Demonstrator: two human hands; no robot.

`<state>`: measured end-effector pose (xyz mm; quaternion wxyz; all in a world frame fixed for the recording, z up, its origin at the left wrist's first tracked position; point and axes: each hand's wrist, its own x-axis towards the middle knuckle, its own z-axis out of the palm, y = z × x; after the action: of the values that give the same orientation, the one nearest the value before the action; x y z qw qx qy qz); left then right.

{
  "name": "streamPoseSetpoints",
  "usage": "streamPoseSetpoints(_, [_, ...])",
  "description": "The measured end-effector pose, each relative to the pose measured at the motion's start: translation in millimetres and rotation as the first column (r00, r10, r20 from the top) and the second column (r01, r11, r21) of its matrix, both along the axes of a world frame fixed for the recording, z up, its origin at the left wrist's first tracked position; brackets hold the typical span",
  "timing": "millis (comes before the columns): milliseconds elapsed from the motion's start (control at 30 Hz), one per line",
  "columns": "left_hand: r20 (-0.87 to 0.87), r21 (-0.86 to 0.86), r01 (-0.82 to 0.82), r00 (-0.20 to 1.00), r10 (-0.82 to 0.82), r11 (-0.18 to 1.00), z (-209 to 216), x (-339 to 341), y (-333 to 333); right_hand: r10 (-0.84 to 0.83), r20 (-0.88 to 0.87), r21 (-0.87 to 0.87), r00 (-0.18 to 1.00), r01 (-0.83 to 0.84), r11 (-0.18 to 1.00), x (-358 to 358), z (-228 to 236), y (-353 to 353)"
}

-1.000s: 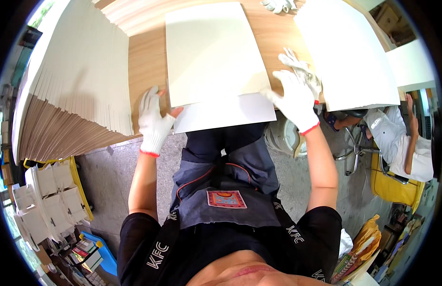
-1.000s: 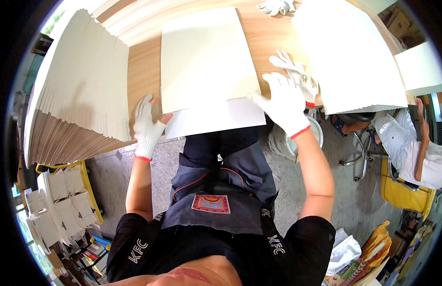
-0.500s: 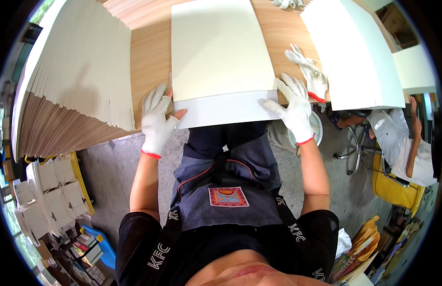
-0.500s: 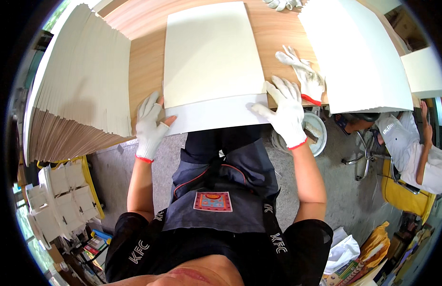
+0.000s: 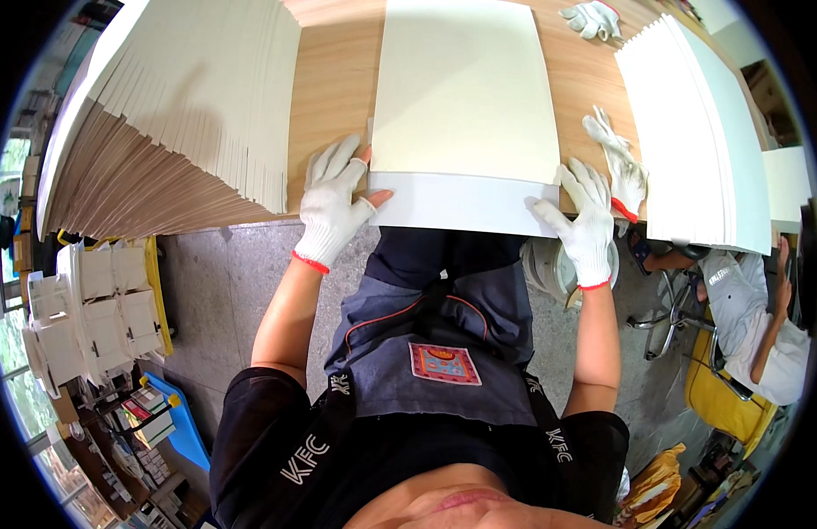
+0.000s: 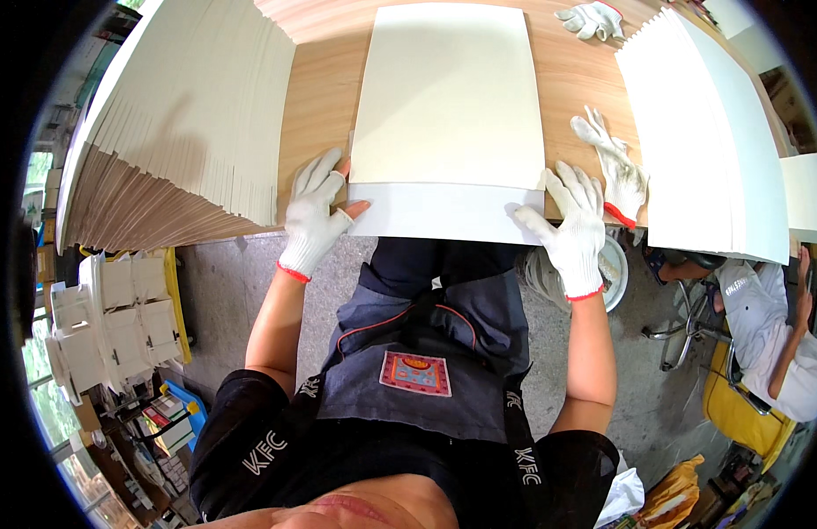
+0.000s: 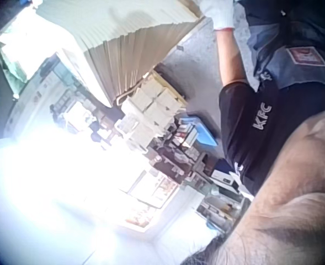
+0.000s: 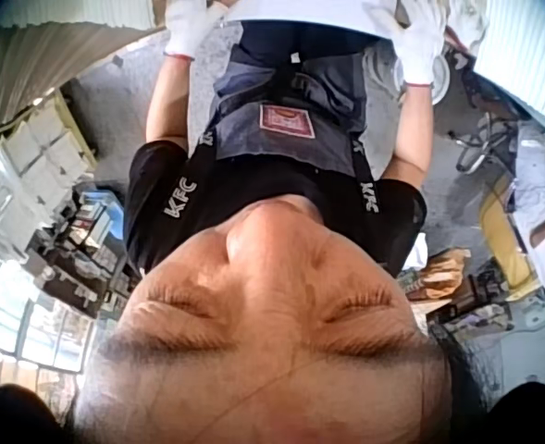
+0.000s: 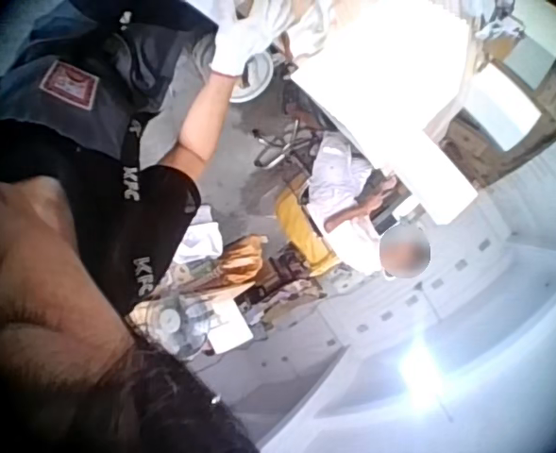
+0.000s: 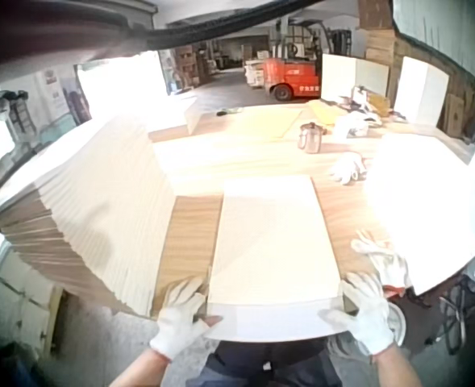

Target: The person applies glue to the spine of a stack of white paper sheets using a brush and a bucket. They then place a cardboard cover onto the glued spine, press it down, and stack the assembled unit. The process is repeated for multiple units in a workshop environment.

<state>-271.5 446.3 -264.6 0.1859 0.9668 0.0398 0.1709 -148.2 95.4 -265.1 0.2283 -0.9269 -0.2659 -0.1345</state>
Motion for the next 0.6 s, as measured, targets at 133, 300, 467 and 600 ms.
streamPoseSetpoints(133, [0.001,0.008,0.009,1.0,-0.009,1.0,3.6,0.9,-1.4,0.013,0.022,0.034,1.0,-0.014,0.999,-0.5,-1.2,-2.6])
streamPoseSetpoints(300, [-0.053,0.061,-0.011,0.998,0.014,0.998,3.4,0.4,-1.8,0.027,0.016,0.064,1.0,-0.028,0.998,-1.4,4.2,0.5])
streamPoseSetpoints(467, [-0.046,0.039,0.005,0.999,-0.003,0.999,-4.0,1.2,0.4,0.037,0.081,0.081,0.996,-0.044,0.996,-2.8,0.8,-2.7])
streamPoseSetpoints(600, [-0.059,0.056,-0.001,0.998,0.005,0.998,-5.5,1.7,2.0,0.04,0.103,0.088,0.994,-0.049,0.995,-2.0,-3.1,-4.4])
